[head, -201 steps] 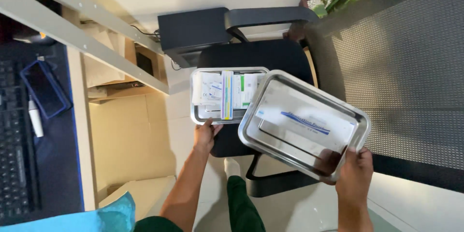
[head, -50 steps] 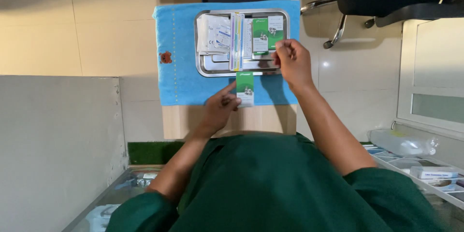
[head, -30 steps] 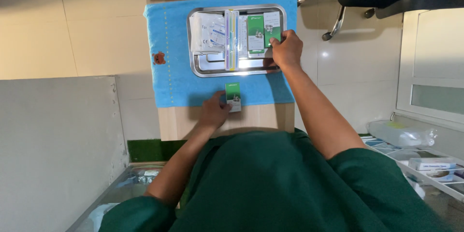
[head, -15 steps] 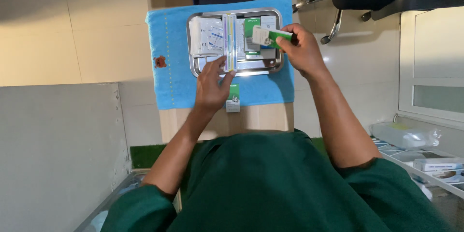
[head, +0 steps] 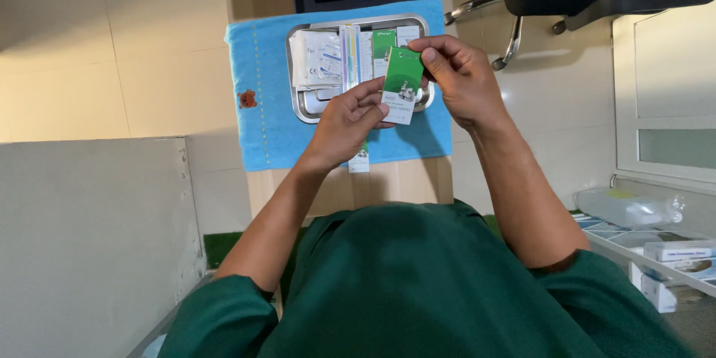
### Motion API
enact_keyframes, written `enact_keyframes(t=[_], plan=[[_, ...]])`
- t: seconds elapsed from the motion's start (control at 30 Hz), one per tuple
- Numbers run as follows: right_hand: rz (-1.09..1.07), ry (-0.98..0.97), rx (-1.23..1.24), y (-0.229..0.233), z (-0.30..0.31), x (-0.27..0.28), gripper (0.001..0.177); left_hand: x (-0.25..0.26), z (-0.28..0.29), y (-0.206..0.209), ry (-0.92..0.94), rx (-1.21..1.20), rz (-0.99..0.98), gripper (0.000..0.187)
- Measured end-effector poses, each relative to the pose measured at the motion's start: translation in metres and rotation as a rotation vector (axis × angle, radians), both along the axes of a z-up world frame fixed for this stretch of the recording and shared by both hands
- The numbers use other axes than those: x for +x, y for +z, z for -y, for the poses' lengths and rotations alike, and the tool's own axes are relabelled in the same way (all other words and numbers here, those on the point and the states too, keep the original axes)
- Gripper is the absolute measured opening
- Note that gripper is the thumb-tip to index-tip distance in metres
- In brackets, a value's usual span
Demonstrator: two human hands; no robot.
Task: The person disposes of a used tissue into a bin, then returns to a table to organize medical supplies. They pick up a metal tray, place it on a chair, and then systematically unpack various items from the tray onto a blue cloth, including small boxes, packets, and plastic-wrapped items.
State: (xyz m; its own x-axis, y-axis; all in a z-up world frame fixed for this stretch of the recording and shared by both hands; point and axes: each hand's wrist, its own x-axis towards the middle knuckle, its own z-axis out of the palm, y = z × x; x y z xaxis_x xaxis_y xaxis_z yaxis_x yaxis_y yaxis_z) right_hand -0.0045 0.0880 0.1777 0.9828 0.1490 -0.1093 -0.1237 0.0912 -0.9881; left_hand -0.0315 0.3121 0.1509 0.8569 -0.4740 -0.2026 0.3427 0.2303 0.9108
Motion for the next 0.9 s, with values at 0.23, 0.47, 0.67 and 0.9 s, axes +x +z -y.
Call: enact_keyframes(t=[0.23,0.47,0.67,0.9], plan=[[-0.008,0.05,0.179,-0.019,0.003,-0.001,0.022,-0.004,-0.003,-0.001,-0.017,0.005,0.002,0.051],[0.011,0.055,0.188,-0.01,-0.012,-0.011,0.036,-0.007,-0.006,-0.013,0.044,-0.092,-0.026,0.05],[0.091,-0.01,-0.017,-0.015,-0.029,-0.02,0.033,-0.018,0.002,-0.042,0.118,-0.026,0.011,0.048],[0.176,-0.196,-0.258,-0.023,-0.047,-0.02,0.016,-0.023,0.008,-0.042,0.203,0.274,0.152,0.044]])
